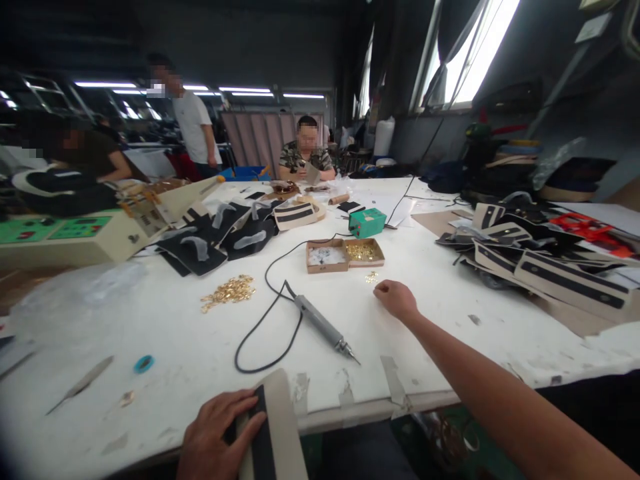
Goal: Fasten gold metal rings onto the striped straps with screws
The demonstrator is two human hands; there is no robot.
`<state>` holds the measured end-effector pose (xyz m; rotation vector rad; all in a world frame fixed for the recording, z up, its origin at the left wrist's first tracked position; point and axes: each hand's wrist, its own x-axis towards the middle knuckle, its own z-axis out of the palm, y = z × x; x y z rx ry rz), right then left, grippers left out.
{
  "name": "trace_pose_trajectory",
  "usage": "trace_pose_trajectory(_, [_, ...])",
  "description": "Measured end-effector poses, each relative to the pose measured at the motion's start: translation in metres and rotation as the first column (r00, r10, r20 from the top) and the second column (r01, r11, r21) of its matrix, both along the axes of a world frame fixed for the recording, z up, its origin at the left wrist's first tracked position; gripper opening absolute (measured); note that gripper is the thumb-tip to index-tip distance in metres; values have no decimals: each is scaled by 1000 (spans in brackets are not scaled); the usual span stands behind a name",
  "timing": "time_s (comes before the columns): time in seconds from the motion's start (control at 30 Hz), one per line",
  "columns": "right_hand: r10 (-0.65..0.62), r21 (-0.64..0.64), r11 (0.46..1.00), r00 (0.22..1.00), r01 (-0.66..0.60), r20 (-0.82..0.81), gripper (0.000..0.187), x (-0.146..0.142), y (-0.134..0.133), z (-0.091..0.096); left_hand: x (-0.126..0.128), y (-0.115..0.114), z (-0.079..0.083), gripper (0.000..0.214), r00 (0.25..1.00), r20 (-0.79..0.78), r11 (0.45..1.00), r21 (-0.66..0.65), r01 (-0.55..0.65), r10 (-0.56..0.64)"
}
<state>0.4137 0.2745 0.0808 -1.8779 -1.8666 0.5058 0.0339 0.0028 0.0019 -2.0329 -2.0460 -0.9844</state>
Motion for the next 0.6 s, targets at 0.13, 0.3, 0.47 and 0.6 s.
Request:
trace_pose_trajectory(0.13, [-114,25,993,992,113,45,19,36,33,-18,-16,3,-16,28,992,-100,995,57,77,-71])
trace_pose_trajectory(0.3, [-70,58,996,996,67,46,27,14,40,-12,-14,2,-11,31,994,-96,998,20,54,-52])
trace_pose_trajectory(0.47, [293,-17,956,956,-293,-25,47,-54,-25,-3,-2,1,5,38,999,-47,999,-37,10,-11])
trace_pose_trajectory(0.6, [526,-135,845,850,-517,37,70,-97,-54,5,-14,4,-1,37,996,-62,996,-66,55,-59])
